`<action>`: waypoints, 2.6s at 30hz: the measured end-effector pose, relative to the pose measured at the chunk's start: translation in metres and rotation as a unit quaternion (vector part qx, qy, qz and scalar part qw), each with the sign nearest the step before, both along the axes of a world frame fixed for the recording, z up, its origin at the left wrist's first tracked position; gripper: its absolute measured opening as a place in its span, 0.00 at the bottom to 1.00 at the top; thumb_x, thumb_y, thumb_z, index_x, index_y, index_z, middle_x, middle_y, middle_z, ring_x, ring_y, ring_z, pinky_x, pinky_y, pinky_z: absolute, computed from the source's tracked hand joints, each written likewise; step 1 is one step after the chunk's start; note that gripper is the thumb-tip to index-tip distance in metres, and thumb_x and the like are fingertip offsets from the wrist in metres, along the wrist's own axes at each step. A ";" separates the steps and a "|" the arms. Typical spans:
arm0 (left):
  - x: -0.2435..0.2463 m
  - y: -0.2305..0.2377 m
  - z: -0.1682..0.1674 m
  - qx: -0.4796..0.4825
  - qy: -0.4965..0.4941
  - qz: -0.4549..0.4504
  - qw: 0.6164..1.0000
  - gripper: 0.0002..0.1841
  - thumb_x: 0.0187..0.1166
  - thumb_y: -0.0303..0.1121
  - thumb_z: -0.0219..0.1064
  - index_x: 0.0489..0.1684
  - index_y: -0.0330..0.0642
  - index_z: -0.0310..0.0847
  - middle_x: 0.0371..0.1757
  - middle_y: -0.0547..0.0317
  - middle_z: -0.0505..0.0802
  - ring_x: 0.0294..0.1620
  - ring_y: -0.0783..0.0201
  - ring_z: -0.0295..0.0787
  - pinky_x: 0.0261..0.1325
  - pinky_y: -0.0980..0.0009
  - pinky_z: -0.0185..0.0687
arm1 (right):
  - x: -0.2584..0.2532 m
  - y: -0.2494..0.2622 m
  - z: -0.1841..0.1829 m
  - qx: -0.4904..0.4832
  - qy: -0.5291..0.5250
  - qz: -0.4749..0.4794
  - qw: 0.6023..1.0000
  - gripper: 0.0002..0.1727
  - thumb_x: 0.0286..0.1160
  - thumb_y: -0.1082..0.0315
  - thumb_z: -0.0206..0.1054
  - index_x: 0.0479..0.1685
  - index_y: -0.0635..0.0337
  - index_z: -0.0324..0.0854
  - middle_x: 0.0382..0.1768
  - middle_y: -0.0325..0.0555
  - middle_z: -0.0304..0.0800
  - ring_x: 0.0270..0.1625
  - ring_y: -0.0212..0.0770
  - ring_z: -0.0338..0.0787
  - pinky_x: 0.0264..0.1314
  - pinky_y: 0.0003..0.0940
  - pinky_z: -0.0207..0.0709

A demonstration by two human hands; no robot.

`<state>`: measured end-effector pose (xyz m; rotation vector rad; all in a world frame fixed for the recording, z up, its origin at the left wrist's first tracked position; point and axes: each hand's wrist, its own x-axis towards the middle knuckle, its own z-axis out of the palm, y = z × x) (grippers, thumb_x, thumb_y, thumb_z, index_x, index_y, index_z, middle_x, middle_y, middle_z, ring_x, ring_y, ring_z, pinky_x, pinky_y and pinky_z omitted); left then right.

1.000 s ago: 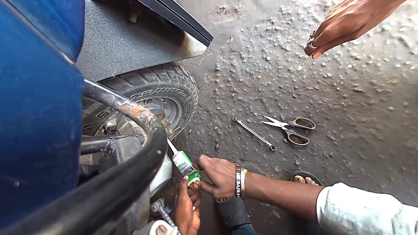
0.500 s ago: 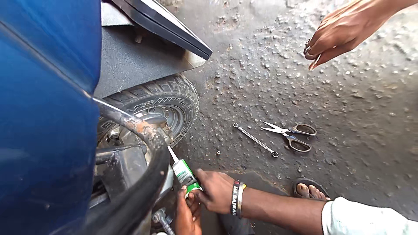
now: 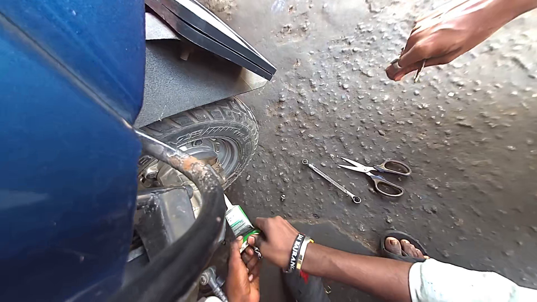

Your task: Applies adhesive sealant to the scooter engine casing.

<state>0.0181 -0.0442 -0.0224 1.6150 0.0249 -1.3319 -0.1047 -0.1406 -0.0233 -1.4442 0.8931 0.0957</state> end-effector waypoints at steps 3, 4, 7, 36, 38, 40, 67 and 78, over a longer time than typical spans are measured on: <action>0.006 0.002 0.000 -0.011 0.006 -0.035 0.999 0.29 0.95 0.41 0.35 0.15 0.49 0.70 0.07 0.73 0.66 0.03 0.82 0.55 0.08 0.87 0.52 | -0.001 -0.006 -0.005 0.059 -0.010 0.004 0.998 0.23 0.88 0.49 0.59 0.54 0.62 0.84 0.43 0.56 0.89 0.48 0.54 0.90 0.55 0.58 0.79; 0.008 0.002 0.000 -0.014 0.008 -0.051 0.999 0.29 0.95 0.40 0.34 0.16 0.48 0.70 0.07 0.73 0.66 0.03 0.82 0.56 0.08 0.88 0.53 | -0.001 -0.009 -0.007 0.084 -0.016 0.018 0.996 0.24 0.89 0.48 0.57 0.55 0.63 0.82 0.42 0.55 0.88 0.45 0.52 0.90 0.52 0.55 0.80; 0.013 0.003 -0.002 -0.025 0.016 -0.077 0.997 0.28 0.94 0.40 0.35 0.17 0.48 0.73 0.08 0.74 0.67 0.04 0.83 0.57 0.08 0.88 0.54 | -0.002 -0.017 -0.010 0.152 -0.045 0.057 0.986 0.26 0.93 0.49 0.54 0.66 0.65 0.76 0.47 0.56 0.87 0.43 0.48 0.90 0.49 0.49 0.83; 0.012 -0.007 -0.006 0.007 -0.283 -0.213 0.935 0.28 0.96 0.46 0.35 0.49 0.33 0.77 0.23 0.62 0.83 0.19 0.71 0.80 0.27 0.74 0.82 | 0.005 -0.009 -0.006 0.078 0.018 -0.088 0.993 0.28 0.88 0.44 0.57 0.40 0.61 0.90 0.38 0.55 0.92 0.47 0.54 0.91 0.53 0.61 0.80; 0.016 -0.002 -0.006 0.003 -0.389 -0.259 0.884 0.24 0.95 0.43 0.40 0.57 0.30 0.75 0.29 0.62 0.86 0.26 0.72 0.85 0.35 0.73 0.86 | 0.007 -0.004 -0.010 0.071 0.002 -0.098 0.993 0.28 0.87 0.44 0.59 0.35 0.61 0.89 0.34 0.54 0.91 0.43 0.55 0.91 0.47 0.61 0.80; 0.021 0.002 -0.010 -0.028 -0.414 -0.280 0.866 0.20 0.92 0.41 0.47 0.51 0.34 0.79 0.29 0.64 0.89 0.27 0.73 0.88 0.35 0.74 0.89 | 0.004 -0.005 -0.011 0.074 0.000 -0.095 0.993 0.27 0.87 0.45 0.59 0.32 0.60 0.88 0.33 0.53 0.89 0.42 0.54 0.90 0.45 0.60 0.79; -0.012 -0.010 -0.022 -0.148 -0.220 -0.014 0.964 0.19 0.92 0.30 0.47 0.30 0.38 0.80 0.11 0.70 0.72 0.07 0.79 0.63 0.11 0.85 0.62 | -0.003 -0.006 -0.020 0.147 -0.096 -0.092 0.980 0.26 0.92 0.45 0.51 0.45 0.58 0.84 0.32 0.42 0.81 0.35 0.39 0.80 0.44 0.44 0.73; -0.008 -0.014 -0.010 -0.084 -0.148 0.005 0.985 0.22 0.94 0.33 0.47 0.22 0.40 0.76 0.08 0.70 0.65 0.04 0.79 0.55 0.08 0.84 0.54 | 0.004 -0.014 -0.013 0.220 -0.084 -0.078 0.969 0.26 0.94 0.49 0.46 0.31 0.54 0.80 0.20 0.33 0.69 0.20 0.30 0.68 0.27 0.30 0.63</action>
